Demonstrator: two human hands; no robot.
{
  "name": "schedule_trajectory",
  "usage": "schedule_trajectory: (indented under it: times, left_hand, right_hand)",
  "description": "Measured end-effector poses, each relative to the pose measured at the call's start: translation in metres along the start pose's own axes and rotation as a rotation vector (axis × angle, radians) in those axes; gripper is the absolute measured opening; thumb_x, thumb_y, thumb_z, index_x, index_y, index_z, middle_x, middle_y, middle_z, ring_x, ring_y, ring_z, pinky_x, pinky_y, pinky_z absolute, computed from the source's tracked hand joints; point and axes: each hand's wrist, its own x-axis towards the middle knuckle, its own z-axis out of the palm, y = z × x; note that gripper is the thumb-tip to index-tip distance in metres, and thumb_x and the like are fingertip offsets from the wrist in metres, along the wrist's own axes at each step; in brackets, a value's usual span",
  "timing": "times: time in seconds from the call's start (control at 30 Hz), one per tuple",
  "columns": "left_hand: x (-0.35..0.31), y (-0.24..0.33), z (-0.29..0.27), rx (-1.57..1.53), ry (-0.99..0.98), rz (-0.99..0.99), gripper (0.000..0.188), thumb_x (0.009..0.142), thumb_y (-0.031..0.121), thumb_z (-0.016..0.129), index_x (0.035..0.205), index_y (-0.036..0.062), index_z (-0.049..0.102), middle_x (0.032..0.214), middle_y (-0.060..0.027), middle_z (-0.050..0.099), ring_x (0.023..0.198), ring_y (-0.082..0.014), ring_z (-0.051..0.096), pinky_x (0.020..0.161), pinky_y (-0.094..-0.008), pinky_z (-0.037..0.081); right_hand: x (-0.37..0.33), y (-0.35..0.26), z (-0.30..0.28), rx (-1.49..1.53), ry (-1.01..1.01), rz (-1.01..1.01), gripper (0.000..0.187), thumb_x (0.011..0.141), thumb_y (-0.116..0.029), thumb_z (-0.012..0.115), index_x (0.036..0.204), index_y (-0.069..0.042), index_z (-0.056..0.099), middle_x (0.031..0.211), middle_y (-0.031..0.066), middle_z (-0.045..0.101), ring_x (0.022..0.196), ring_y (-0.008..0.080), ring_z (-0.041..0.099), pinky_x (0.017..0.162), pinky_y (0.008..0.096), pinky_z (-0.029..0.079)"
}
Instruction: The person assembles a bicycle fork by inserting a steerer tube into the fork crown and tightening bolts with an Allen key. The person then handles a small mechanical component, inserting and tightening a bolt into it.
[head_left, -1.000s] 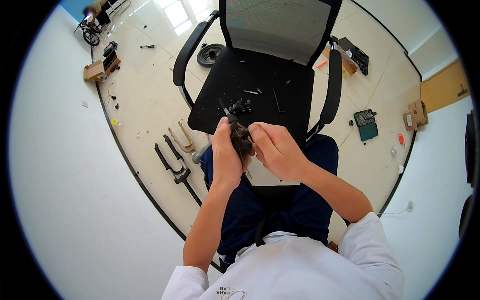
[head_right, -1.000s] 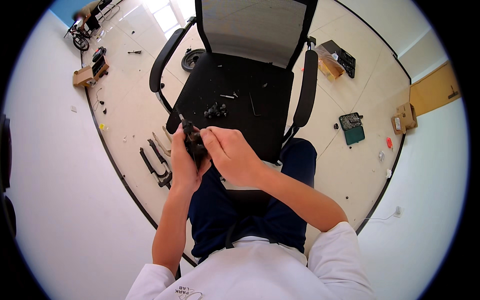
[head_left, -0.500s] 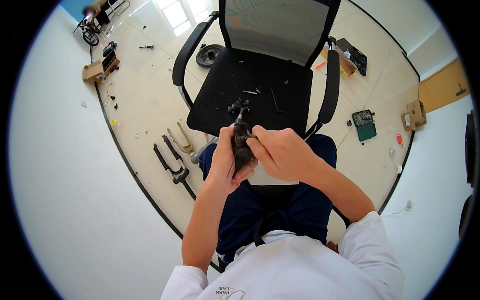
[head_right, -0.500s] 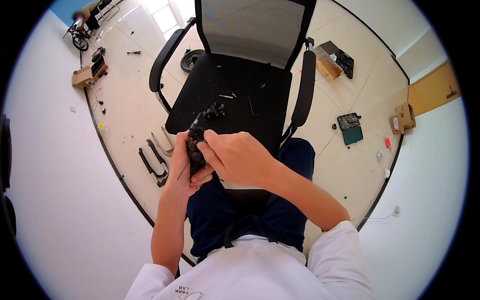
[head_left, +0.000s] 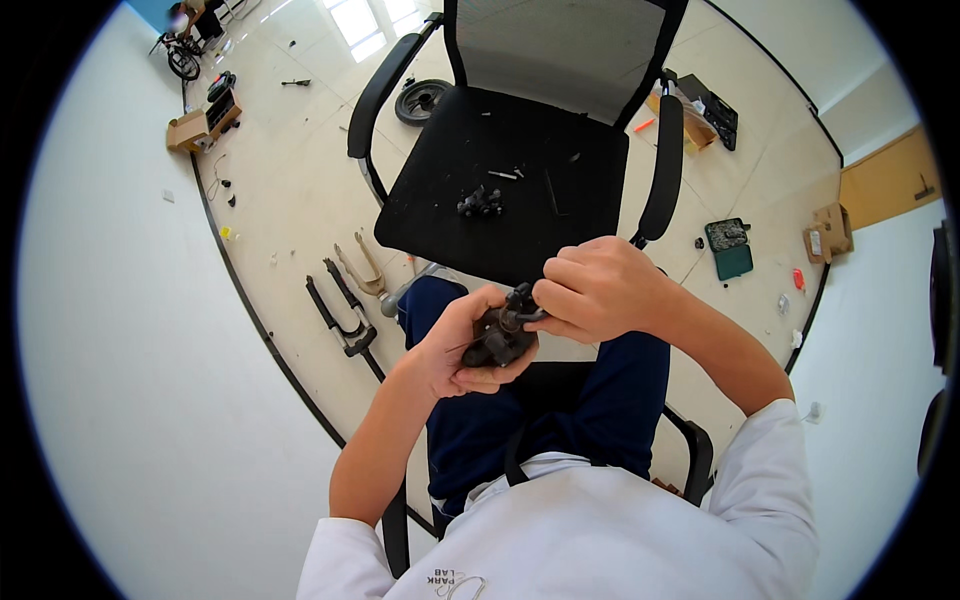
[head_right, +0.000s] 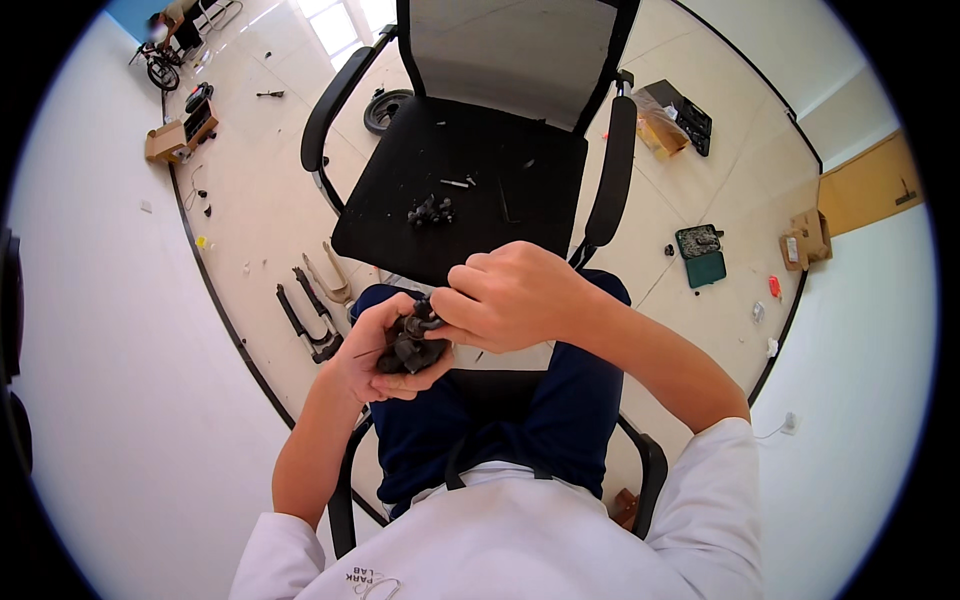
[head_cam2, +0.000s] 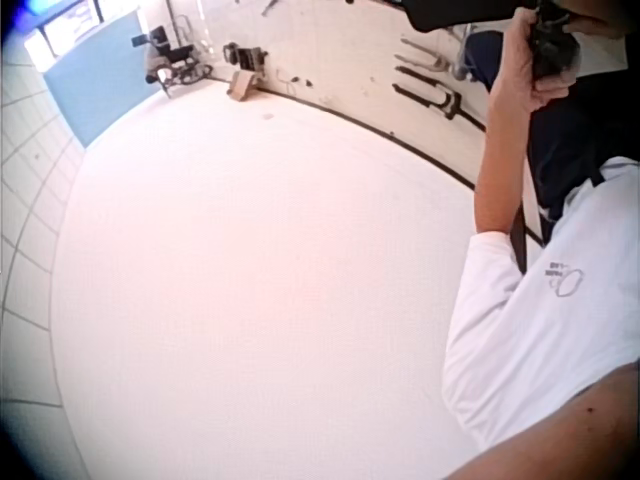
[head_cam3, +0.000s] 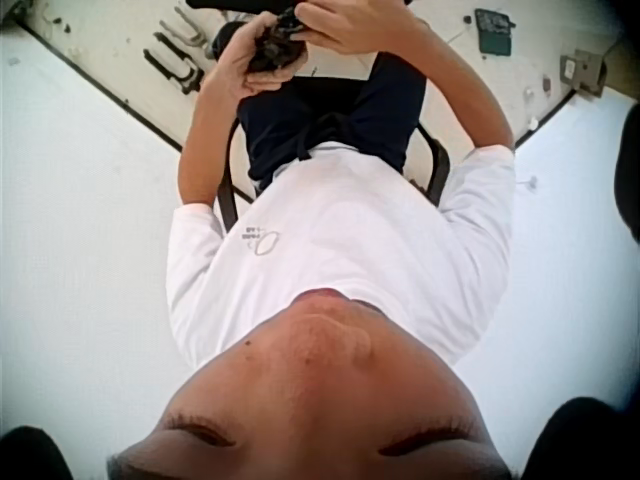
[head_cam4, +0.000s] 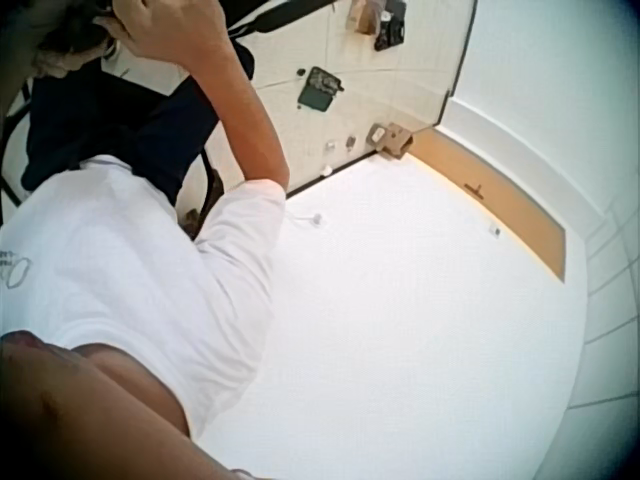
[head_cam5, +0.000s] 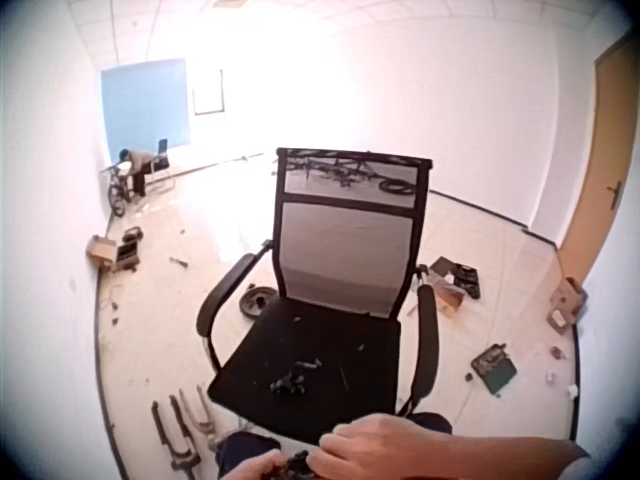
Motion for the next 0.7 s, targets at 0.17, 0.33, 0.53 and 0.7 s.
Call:
schedule_trajectory:
  times: [0.17,0.33,0.53,0.7]
  left_hand:
    - [-0.002,-0.002,0.001,0.037,0.018,-0.171,0.049,0.098,0.042,0.029,0.090,0.0018,0.056,0.059,-0.0137,0.052,0.030,-0.0107,0.029,0.026,-0.0205,0.024]
    - [-0.001,0.006,-0.008,0.123,0.152,-0.247,0.054,0.099,0.052,0.033,0.093,0.0046,0.057,0.061,-0.0166,0.051,0.030,-0.0102,0.031,0.025,-0.0194,0.023]
    - [-0.008,0.012,-0.004,0.059,0.127,0.082,0.075,0.093,0.071,0.036,0.107,0.0009,0.056,0.080,-0.0248,0.062,0.035,-0.0122,0.040,0.029,-0.0210,0.027]
    - [0.001,-0.015,-0.009,0.407,0.148,0.641,0.075,0.089,0.066,0.056,0.121,-0.0021,0.052,0.090,-0.0219,0.065,0.054,-0.0162,0.056,0.045,-0.0255,0.044]
  right_hand:
    - [0.002,0.002,0.000,0.071,-0.019,-0.058,0.031,0.085,-0.035,0.075,0.085,-0.010,0.057,0.059,-0.0001,0.042,0.047,0.0145,0.048,0.042,0.0274,0.036]
    - [-0.004,-0.007,0.005,0.404,-0.104,0.182,0.028,0.089,-0.026,0.072,0.106,-0.006,0.060,0.061,0.0032,0.049,0.048,0.0184,0.050,0.044,0.0289,0.038]
    - [-0.012,-0.024,0.014,0.806,-0.116,0.660,0.029,0.094,-0.015,0.064,0.118,-0.005,0.054,0.063,0.0070,0.056,0.050,0.0141,0.049,0.052,0.0278,0.035]
    - [-0.018,-0.036,0.047,0.966,0.241,0.938,0.024,0.099,-0.020,0.060,0.115,-0.003,0.054,0.060,0.0007,0.050,0.050,0.0069,0.043,0.049,0.0250,0.032]
